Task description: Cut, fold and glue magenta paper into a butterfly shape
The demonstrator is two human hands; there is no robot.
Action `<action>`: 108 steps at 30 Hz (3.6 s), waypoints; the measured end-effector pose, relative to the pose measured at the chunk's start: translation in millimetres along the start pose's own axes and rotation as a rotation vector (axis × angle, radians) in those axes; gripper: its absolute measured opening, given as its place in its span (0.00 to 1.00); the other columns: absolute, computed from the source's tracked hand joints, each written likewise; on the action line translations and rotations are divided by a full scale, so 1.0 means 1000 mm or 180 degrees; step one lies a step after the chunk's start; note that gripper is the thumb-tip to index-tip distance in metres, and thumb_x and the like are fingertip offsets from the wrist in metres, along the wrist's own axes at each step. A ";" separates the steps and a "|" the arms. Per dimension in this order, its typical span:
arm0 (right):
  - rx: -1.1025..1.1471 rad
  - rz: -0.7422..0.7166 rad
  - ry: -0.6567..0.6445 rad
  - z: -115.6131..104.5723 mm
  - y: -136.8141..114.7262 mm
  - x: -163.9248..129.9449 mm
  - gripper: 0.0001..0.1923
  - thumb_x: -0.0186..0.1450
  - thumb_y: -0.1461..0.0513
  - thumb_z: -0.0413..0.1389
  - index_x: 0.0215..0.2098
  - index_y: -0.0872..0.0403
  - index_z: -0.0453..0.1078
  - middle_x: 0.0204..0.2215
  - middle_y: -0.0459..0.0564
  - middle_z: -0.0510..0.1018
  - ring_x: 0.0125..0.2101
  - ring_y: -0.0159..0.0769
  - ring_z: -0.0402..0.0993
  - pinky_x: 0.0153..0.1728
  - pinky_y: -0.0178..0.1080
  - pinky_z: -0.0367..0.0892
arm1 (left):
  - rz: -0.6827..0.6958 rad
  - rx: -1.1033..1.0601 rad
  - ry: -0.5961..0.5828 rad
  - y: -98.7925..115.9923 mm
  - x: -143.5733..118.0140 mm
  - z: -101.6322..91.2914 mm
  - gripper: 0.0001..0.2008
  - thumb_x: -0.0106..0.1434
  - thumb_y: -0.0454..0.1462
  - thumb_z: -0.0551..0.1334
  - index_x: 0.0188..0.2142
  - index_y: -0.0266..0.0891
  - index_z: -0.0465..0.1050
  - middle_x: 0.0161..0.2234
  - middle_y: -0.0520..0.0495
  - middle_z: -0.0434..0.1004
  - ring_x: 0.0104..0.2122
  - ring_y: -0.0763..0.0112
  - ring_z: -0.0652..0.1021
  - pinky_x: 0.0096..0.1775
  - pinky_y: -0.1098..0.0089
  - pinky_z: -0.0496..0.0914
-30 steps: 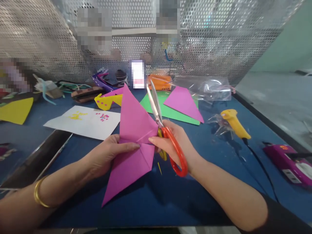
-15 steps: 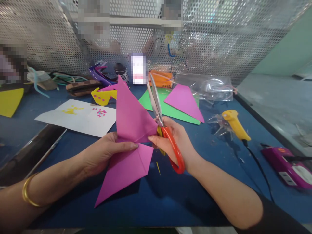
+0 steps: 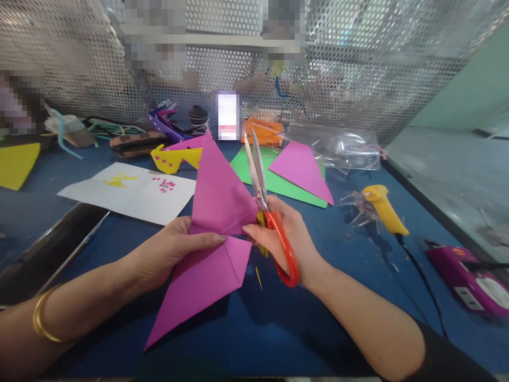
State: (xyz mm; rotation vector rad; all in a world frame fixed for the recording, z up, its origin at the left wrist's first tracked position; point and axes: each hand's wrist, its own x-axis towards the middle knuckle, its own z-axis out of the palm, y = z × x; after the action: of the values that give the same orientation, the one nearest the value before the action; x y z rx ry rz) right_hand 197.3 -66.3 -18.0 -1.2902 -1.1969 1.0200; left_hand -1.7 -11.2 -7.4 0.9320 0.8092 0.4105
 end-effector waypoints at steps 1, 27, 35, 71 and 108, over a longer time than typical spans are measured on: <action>0.0014 0.0002 -0.0001 0.000 0.001 0.000 0.11 0.56 0.59 0.67 0.33 0.50 0.71 0.25 0.41 0.75 0.25 0.31 0.72 0.26 0.36 0.70 | -0.0010 -0.0002 0.0002 0.000 0.000 0.000 0.14 0.52 0.39 0.76 0.37 0.37 0.83 0.32 0.45 0.85 0.27 0.70 0.81 0.29 0.74 0.73; -0.1736 -0.0556 -0.0218 -0.050 -0.021 -0.008 0.25 0.60 0.50 0.66 0.53 0.47 0.73 0.34 0.46 0.78 0.27 0.34 0.73 0.30 0.37 0.73 | 0.0916 0.0377 0.0731 0.023 0.000 -0.022 0.19 0.53 0.45 0.75 0.41 0.39 0.82 0.39 0.43 0.85 0.32 0.66 0.81 0.33 0.71 0.72; -0.2385 -0.0100 -0.0829 -0.070 -0.017 0.004 0.30 0.58 0.45 0.65 0.55 0.47 0.75 0.30 0.46 0.78 0.26 0.34 0.71 0.28 0.36 0.69 | 0.1114 0.0335 0.1019 0.033 -0.003 -0.031 0.21 0.50 0.46 0.76 0.41 0.38 0.82 0.40 0.42 0.85 0.35 0.62 0.81 0.36 0.67 0.72; -0.1856 0.0363 -0.1657 -0.061 -0.012 0.006 0.19 0.58 0.45 0.66 0.41 0.46 0.77 0.25 0.40 0.67 0.26 0.32 0.57 0.25 0.33 0.56 | 0.0587 0.0467 0.0595 0.029 -0.001 -0.026 0.14 0.48 0.40 0.76 0.34 0.39 0.83 0.33 0.44 0.84 0.30 0.65 0.79 0.36 0.65 0.70; -0.1943 0.0299 -0.1443 -0.037 -0.017 -0.003 0.23 0.59 0.43 0.65 0.43 0.50 0.76 0.29 0.43 0.69 0.28 0.32 0.59 0.28 0.34 0.59 | 0.0700 0.0196 0.0673 0.020 0.002 -0.020 0.14 0.46 0.38 0.78 0.33 0.40 0.81 0.32 0.49 0.84 0.32 0.67 0.80 0.37 0.67 0.72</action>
State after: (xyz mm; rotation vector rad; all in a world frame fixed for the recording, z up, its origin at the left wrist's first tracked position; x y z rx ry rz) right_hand 231.4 -75.8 1.7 -1.6397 -1.9120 1.0917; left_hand -15.5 12.3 1.8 1.0512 0.9186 0.6873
